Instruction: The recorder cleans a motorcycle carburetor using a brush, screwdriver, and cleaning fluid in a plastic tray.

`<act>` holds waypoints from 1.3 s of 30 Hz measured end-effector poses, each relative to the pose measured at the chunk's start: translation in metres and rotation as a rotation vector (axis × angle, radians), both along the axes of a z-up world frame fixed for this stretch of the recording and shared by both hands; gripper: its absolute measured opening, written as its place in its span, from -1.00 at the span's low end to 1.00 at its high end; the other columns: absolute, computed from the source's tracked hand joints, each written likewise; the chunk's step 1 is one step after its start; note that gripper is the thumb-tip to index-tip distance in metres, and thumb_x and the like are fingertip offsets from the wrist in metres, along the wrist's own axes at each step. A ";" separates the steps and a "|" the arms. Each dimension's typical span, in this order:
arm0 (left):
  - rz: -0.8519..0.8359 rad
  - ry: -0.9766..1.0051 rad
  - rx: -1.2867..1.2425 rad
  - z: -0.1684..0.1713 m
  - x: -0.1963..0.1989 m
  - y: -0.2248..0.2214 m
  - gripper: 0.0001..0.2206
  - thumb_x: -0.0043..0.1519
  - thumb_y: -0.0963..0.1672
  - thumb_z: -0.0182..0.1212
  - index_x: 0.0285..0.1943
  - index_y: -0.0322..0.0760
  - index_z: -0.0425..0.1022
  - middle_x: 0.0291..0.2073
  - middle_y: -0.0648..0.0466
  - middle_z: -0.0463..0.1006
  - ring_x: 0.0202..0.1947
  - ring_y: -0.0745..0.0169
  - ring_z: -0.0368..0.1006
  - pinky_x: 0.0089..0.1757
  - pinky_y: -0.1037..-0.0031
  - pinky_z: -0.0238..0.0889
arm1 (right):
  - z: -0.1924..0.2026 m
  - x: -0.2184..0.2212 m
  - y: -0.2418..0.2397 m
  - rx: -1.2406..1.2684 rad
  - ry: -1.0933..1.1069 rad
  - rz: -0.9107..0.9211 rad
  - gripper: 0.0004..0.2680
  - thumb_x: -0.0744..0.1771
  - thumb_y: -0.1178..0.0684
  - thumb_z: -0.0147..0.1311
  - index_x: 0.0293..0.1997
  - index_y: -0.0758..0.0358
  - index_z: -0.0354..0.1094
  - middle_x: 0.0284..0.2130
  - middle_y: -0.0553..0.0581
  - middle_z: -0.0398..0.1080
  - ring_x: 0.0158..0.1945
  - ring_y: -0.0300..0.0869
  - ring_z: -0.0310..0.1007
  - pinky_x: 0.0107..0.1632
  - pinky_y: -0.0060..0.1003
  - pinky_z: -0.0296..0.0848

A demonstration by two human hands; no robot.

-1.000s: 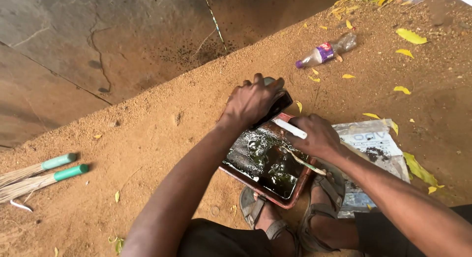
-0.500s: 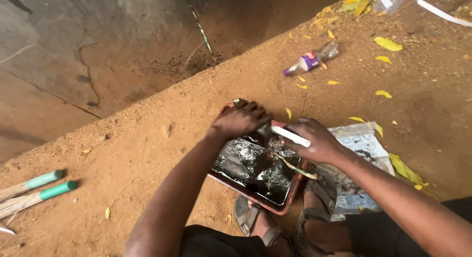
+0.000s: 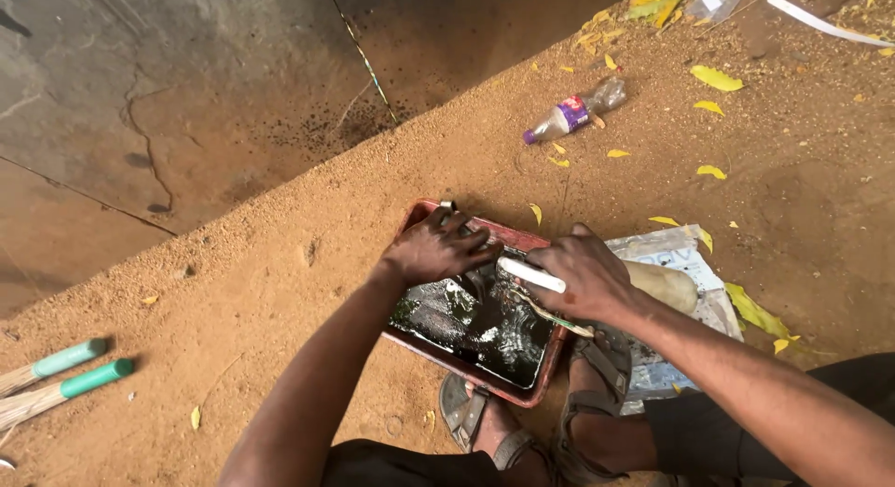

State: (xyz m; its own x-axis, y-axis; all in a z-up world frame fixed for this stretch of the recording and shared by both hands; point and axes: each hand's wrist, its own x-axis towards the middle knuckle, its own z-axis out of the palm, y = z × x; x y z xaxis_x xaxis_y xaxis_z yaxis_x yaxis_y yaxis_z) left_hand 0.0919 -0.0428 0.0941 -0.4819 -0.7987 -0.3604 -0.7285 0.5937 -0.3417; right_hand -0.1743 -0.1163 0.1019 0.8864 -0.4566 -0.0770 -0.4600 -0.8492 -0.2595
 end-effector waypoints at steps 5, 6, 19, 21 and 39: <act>0.701 0.275 0.140 0.050 -0.019 0.001 -0.40 0.35 -0.22 0.02 0.56 0.10 -0.04 0.28 -0.18 0.25 0.04 -0.28 0.46 0.04 0.01 0.40 | -0.010 0.000 -0.002 0.184 -0.273 -0.107 -0.79 0.29 -0.13 0.18 -0.13 0.12 0.53 -0.51 0.09 0.56 -0.48 -0.14 0.54 -0.15 -0.18 0.44; 0.950 0.406 0.184 0.043 -0.014 0.001 -0.40 0.36 -0.23 0.00 0.59 0.03 -0.05 0.14 -0.25 0.38 -0.13 -0.24 0.60 -0.10 0.08 0.58 | -0.006 0.000 0.000 0.299 -0.225 -0.176 -0.79 0.31 -0.15 0.15 -0.13 0.11 0.52 -0.50 0.07 0.57 -0.48 -0.15 0.58 -0.18 -0.23 0.51; 1.219 1.253 0.310 -0.087 0.031 -0.006 -0.70 0.32 -0.10 0.03 -0.02 -0.54 0.46 -0.10 -0.29 0.48 -0.25 -0.18 0.53 -0.24 -0.02 0.51 | -0.073 0.031 -0.004 0.610 -0.651 -0.508 -0.56 0.17 -0.06 0.42 0.06 0.34 0.42 -0.13 0.17 0.55 -0.10 -0.14 0.55 -0.02 -0.19 0.45; 0.777 0.791 0.151 -0.088 0.031 -0.002 -0.71 0.45 -0.06 -0.03 0.14 -0.38 0.42 0.02 -0.30 0.46 -0.07 -0.27 0.52 -0.08 0.00 0.47 | -0.084 0.030 -0.008 0.667 -0.596 -0.610 -0.62 0.18 0.07 0.39 0.03 0.40 0.43 -0.19 0.20 0.56 -0.15 -0.12 0.57 -0.07 -0.23 0.48; 0.065 0.487 -0.156 0.008 -0.038 0.037 -0.61 0.29 0.05 -0.12 0.14 -0.08 0.51 0.16 0.06 0.52 0.32 0.06 0.33 0.38 -0.14 -0.12 | -0.035 0.011 -0.052 0.806 -0.603 -0.772 -0.55 0.20 0.15 0.41 0.09 0.56 0.26 -0.20 0.27 0.49 -0.15 -0.10 0.50 -0.13 -0.19 0.49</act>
